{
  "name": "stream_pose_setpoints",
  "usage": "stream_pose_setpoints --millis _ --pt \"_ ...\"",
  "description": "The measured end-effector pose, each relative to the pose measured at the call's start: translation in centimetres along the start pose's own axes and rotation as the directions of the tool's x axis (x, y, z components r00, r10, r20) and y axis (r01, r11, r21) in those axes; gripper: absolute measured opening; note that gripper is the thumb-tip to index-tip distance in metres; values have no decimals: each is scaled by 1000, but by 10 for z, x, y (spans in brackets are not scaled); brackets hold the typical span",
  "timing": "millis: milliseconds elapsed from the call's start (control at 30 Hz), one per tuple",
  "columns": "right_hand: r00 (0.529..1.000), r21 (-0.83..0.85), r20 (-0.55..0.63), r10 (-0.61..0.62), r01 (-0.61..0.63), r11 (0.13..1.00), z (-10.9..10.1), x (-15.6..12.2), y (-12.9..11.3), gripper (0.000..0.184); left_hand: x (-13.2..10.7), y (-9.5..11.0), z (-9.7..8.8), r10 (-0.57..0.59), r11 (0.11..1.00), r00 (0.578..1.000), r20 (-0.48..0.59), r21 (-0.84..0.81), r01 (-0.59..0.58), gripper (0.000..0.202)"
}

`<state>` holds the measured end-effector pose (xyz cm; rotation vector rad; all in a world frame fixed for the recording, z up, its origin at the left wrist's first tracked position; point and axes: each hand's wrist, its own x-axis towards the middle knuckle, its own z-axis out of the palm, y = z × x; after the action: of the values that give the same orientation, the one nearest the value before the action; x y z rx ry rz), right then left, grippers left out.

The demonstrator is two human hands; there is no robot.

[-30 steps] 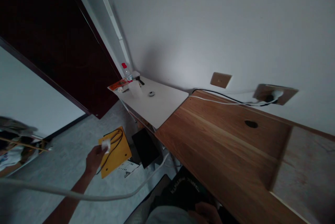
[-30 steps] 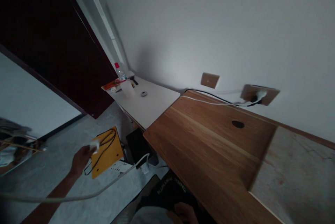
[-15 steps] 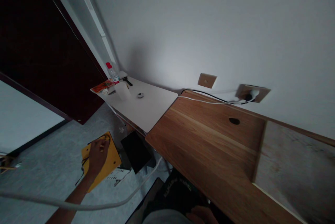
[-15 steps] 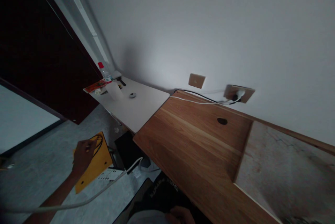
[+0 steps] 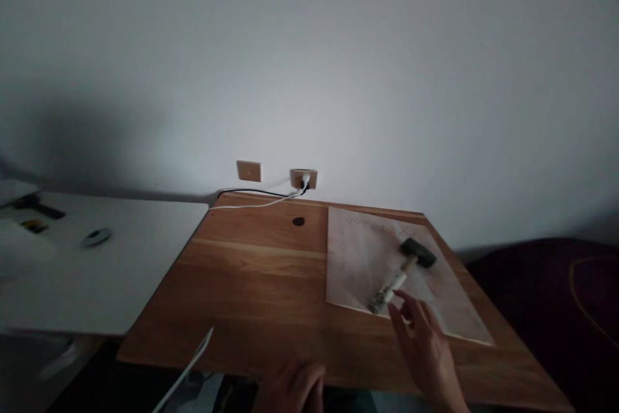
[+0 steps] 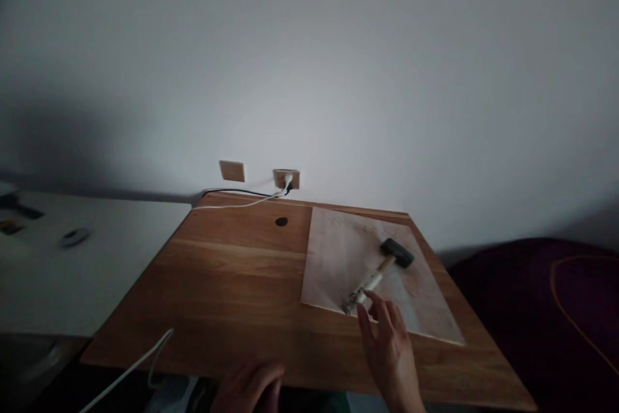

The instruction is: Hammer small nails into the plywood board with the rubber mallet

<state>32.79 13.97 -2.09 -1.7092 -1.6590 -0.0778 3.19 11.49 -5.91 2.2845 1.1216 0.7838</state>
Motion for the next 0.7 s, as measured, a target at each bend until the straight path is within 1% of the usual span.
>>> stream_pose_setpoints --millis 33,100,167,200,233,267,300,367,400,467,533,600,700 --pt "999 -41 34 27 -26 999 -3 13 10 49 30 9 2 43 999 999 23 15 -44 27" --pt "993 -87 92 71 -63 994 -2 32 25 54 92 24 9 95 990 995 36 102 -98 36" --pt "990 -93 130 50 -38 995 6 43 34 52 149 26 23 137 967 990 43 211 -143 44" --pt "987 -100 155 35 -19 995 12 46 38 49 171 23 32 159 952 985 64 254 -170 46" --pt "986 -114 164 34 -16 993 18 48 40 47 188 17 42 164 939 982 89 290 -183 47" --pt "985 -129 166 44 -22 991 25 48 43 45 200 10 52 164 930 980 112 314 -191 50" --pt "985 -144 162 59 -36 989 31 47 44 44 207 3 61 162 925 980 118 329 -193 52" --pt "986 -167 148 79 -54 984 40 44 47 41 210 -8 73 175 918 980 90 345 -196 54" --pt "987 -172 144 74 -49 984 42 43 48 41 207 -11 76 179 914 981 79 356 -196 55" --pt "990 -170 140 32 -7 985 44 38 46 39 199 -15 74 181 904 981 68 382 -193 55" --pt "989 -160 141 -41 63 985 46 31 40 38 187 -16 65 178 895 982 62 405 -188 55" --pt "981 -136 151 -118 139 981 49 19 29 36 171 -21 50 193 884 980 49 425 -195 54" --pt "968 -59 174 -183 196 979 58 -2 2 35 135 -33 21 220 849 974 58 480 -220 55"
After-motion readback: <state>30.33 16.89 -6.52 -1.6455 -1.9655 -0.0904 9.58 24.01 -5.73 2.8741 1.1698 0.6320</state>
